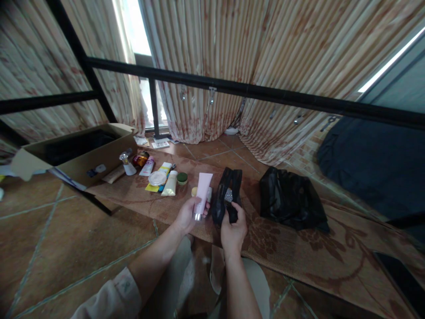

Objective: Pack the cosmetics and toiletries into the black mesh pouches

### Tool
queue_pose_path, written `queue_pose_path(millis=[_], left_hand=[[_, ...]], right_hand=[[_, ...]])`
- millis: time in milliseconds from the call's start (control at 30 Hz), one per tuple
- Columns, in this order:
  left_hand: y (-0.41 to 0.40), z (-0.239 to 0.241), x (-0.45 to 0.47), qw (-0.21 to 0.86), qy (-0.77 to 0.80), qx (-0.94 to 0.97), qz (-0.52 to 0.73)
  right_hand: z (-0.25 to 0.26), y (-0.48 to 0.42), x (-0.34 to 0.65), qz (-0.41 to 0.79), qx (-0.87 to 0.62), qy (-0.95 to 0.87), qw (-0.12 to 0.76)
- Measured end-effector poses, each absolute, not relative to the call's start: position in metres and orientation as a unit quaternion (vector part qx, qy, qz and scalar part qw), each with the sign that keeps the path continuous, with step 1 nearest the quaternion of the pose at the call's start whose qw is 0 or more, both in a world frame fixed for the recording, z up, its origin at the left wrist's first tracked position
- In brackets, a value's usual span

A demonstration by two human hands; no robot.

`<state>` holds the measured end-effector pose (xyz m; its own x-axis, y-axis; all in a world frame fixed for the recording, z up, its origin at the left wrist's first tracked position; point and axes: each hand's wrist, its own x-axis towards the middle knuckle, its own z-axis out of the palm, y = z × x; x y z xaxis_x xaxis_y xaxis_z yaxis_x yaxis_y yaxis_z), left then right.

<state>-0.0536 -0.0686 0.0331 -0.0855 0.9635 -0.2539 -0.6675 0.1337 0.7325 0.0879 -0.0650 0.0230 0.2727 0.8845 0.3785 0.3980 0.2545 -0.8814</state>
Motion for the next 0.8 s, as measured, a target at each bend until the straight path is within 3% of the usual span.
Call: queue_pose_path(millis=[800], left_hand=[[-0.0687,0.0327,-0.0523,0.616,0.397,0.226,0.641]], right_hand=[[0.0219,-0.0646,0.088,0.218,-0.568,-0.562,0.56]])
